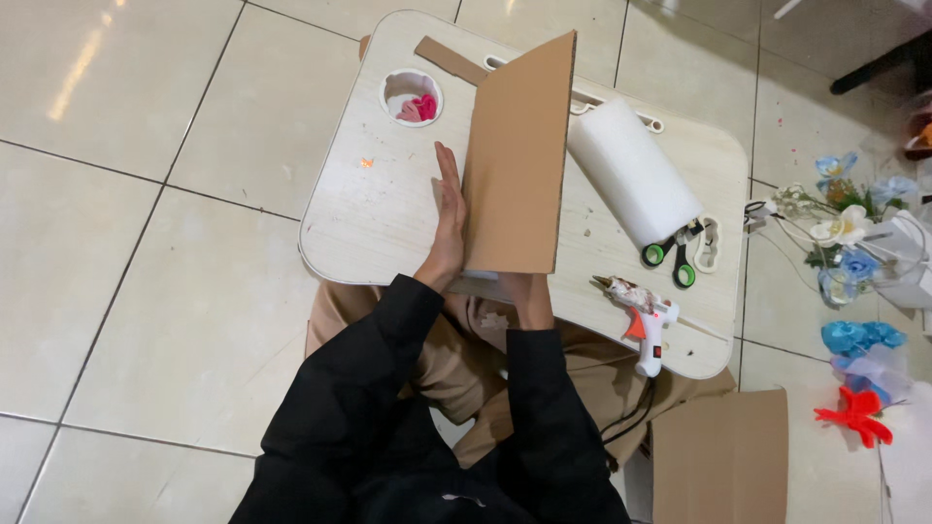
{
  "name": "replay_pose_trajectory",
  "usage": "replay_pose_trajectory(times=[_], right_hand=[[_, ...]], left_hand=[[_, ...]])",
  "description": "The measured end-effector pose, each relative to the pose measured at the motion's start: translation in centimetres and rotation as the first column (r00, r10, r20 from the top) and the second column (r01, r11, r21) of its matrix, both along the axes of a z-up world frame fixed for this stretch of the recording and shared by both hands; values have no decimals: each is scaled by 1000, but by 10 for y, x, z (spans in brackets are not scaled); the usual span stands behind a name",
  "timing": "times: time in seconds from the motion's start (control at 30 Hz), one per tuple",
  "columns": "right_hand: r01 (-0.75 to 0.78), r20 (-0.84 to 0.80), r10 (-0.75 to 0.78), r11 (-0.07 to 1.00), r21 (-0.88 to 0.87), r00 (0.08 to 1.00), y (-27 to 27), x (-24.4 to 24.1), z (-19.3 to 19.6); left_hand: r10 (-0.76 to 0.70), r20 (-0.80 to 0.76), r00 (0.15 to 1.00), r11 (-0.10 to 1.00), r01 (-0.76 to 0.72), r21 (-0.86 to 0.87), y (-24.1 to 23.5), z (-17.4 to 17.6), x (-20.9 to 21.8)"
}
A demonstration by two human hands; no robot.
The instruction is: The person assembles a cardboard box by applying hot glue to a white foam roll and attaching it to the cardboard edges. They fold the flaps, press the glued sections, and repeatedly adjust the box structure on a low white table.
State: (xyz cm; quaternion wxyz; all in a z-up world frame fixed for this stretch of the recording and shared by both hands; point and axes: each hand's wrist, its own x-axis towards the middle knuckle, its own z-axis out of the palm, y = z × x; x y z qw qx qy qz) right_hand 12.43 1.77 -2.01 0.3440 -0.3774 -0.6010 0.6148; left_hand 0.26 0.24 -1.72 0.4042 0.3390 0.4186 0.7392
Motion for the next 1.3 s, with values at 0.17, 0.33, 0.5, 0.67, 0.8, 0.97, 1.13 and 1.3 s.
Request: replay_pose_trajectory(times=[0.17,0.33,0.5,0.67,0.8,0.97,1.13,1.3], right_hand=[[47,16,-47,999,-5,999,2,-8,13],[74,9,-74,997,13,997,1,-14,31],[122,-26,-121,992,35,992,-2,-18,52],[155,-92,-150,987,47,984,-1,-11,40],[236,-98,-223,960,150,970,-15,3,44],[251,79,-310,874,416,947,-58,27,69],[374,121,-530,725,579,839,-105,51,59],[442,93,-905,290,849,415,-118,91,35]], left_hand=[[-8,-45,999,1000,7,-8,0,0,-2],[9,-66,998,1000,-10,-8,-3,2,-4],[-33,-16,999,998,32,-54,-4,8,-3],[-120,299,947,993,114,35,-27,12,-10],[-141,645,751,989,139,55,-25,-32,-29],[128,595,793,991,-87,-98,-73,18,-28],[556,-207,805,830,-551,86,-131,54,-28],[563,-709,424,794,-516,321,-150,38,-26]])
